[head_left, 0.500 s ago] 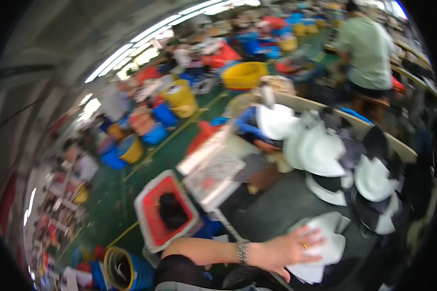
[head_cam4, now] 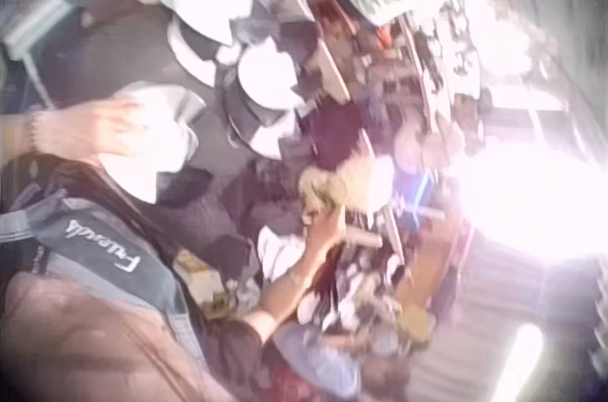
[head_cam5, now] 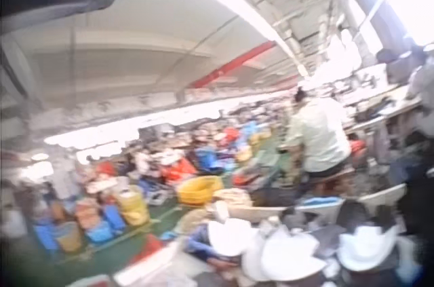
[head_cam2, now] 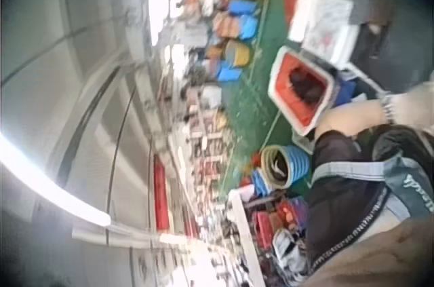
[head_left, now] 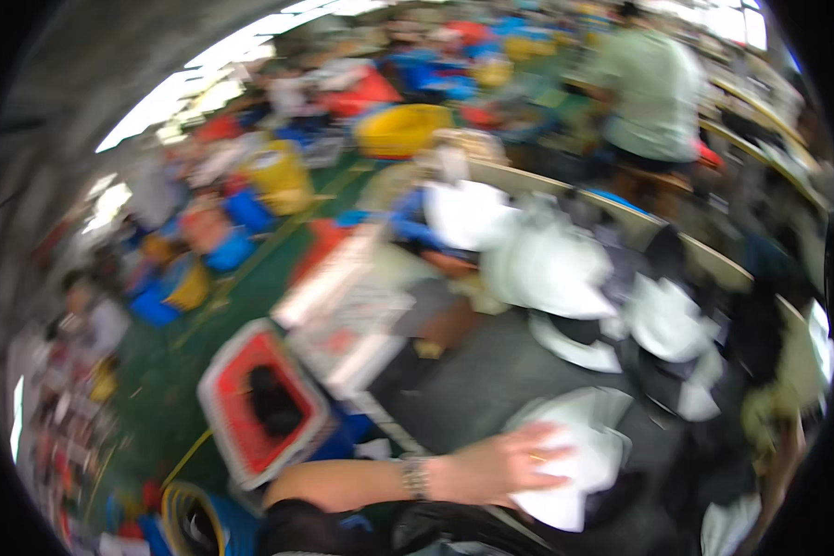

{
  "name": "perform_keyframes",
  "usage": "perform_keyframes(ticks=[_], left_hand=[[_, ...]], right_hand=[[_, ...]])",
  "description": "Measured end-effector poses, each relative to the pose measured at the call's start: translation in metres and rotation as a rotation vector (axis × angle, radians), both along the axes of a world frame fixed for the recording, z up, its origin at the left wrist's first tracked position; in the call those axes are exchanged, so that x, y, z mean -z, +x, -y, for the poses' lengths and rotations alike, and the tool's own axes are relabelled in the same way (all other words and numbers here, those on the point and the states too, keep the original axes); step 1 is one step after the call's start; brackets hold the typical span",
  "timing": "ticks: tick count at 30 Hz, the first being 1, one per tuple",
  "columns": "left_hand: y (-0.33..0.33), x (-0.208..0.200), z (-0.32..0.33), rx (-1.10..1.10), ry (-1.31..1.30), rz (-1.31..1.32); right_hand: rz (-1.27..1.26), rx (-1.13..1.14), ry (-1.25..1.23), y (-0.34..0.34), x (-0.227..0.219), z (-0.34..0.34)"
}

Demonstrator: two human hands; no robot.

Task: The person applies glue onto shoe components using a handheld scraper, repeatedly dipping the tool into a glue dispenser and spreading adhesive over each piece.

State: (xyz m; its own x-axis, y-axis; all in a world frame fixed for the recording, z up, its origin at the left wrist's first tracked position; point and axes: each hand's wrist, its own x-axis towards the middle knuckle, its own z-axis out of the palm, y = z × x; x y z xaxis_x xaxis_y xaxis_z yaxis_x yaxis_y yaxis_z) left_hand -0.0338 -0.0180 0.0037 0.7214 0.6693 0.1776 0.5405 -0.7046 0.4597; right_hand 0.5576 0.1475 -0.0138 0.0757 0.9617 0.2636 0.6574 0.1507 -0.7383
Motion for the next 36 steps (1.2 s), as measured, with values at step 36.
perform_keyframes(ticks=[36], left_hand=[[-0.003, -0.007, -0.005, -0.002, 0.265, -0.066]], right_hand=[[-0.18, -0.6, -0.015, -0.3, -0.04, 0.132]])
